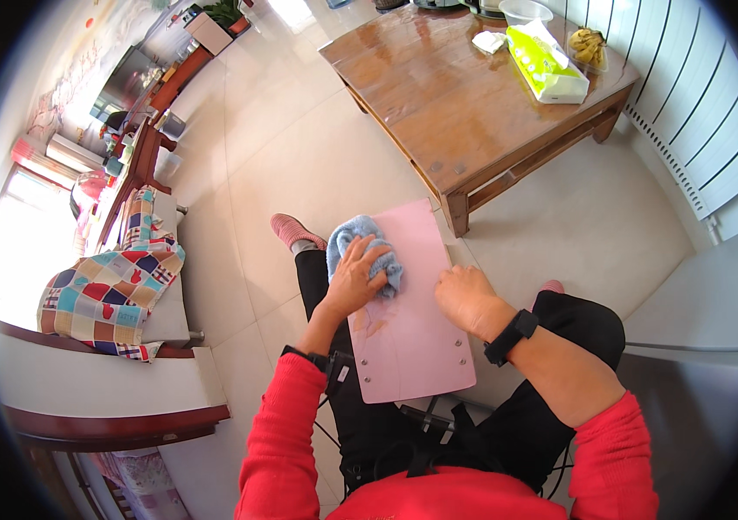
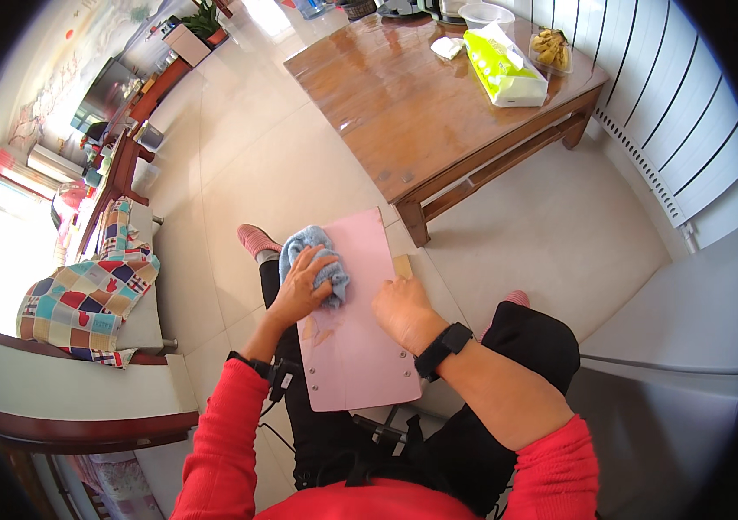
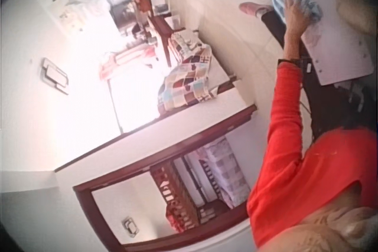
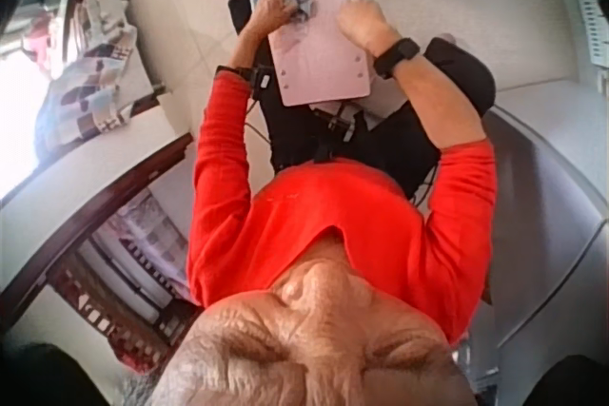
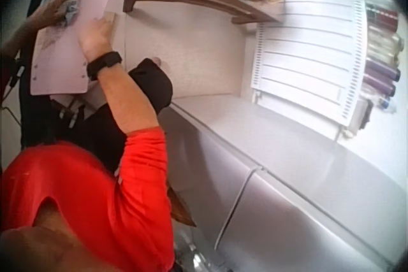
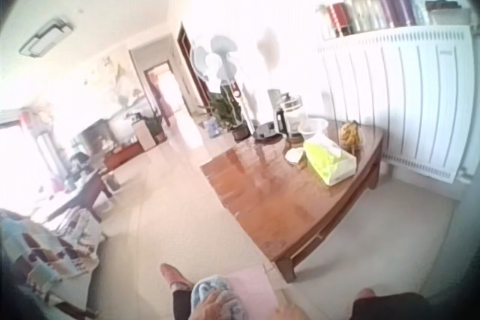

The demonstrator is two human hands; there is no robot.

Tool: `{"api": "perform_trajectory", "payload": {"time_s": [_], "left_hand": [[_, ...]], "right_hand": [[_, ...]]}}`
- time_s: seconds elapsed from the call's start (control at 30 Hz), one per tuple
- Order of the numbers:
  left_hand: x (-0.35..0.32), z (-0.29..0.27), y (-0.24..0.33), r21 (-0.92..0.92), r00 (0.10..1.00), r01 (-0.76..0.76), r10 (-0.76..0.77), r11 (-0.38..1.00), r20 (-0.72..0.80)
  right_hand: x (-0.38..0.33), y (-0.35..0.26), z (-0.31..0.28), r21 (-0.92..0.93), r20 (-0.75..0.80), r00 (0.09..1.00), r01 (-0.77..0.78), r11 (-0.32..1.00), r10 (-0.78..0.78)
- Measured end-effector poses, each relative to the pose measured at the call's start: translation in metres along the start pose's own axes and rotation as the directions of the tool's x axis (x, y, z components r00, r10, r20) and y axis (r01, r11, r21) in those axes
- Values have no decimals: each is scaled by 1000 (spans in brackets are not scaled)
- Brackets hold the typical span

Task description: The person wipes a small beige stool with a blue cloth, cleaning the top surface, sides, and underside. The person rotates the stool to access all surfaces and continues wiping until the end of the clip.

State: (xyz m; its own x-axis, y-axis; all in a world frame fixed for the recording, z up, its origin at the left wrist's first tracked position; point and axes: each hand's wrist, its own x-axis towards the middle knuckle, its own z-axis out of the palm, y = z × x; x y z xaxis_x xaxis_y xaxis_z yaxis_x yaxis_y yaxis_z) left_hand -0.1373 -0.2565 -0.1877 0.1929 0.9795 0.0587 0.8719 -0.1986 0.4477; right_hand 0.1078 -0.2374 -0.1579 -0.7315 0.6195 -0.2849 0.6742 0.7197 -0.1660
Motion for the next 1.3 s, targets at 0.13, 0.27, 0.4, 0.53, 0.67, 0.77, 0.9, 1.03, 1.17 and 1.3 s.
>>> {"api": "perform_trajectory", "payload": {"time_s": [0.13, 0.27, 0.4, 0.53, 0.67, 0.77, 0.9, 1.03, 1.17, 1.3], "left_hand": [[14, 7, -8, 26, 999, 48, -48, 998, -12], [-10, 6, 7, 34, 999, -27, 27, 999, 27], [-57, 4, 38, 11, 989, -54, 52, 998, 140], [-106, 6, 69, 1, 972, -126, 123, 992, 200], [-150, 5, 99, -21, 940, -157, 156, 987, 303], [-170, 3, 113, -23, 921, -192, 188, 981, 340], [-160, 2, 109, -1, 921, -169, 158, 986, 357], [-118, 9, 93, 1, 950, -188, 182, 982, 256], [-70, 17, 76, 26, 972, -171, 164, 985, 168], [-24, 23, 53, 57, 985, -145, 139, 988, 107]], "right_hand": [[1, 1, -2, 16, -2, 1000, 11, 1000, -11], [2, 0, -1, -63, -30, 999, 9, 998, -11], [1, 0, 2, -28, -52, 999, 11, 1000, -12], [1, 1, 3, 35, -67, 997, 26, 999, -24], [0, -1, 4, 10, -55, 998, 7, 1000, -7], [-2, -3, 6, -31, -71, 997, 2, 1000, -4], [-1, -5, 8, -43, -52, 999, -11, 999, 9], [-1, -4, 10, -44, -66, 998, 2, 999, -5], [-3, -2, 12, -32, -81, 996, 26, 999, -29], [-5, -3, 12, -27, -108, 994, 30, 999, -32]]}}
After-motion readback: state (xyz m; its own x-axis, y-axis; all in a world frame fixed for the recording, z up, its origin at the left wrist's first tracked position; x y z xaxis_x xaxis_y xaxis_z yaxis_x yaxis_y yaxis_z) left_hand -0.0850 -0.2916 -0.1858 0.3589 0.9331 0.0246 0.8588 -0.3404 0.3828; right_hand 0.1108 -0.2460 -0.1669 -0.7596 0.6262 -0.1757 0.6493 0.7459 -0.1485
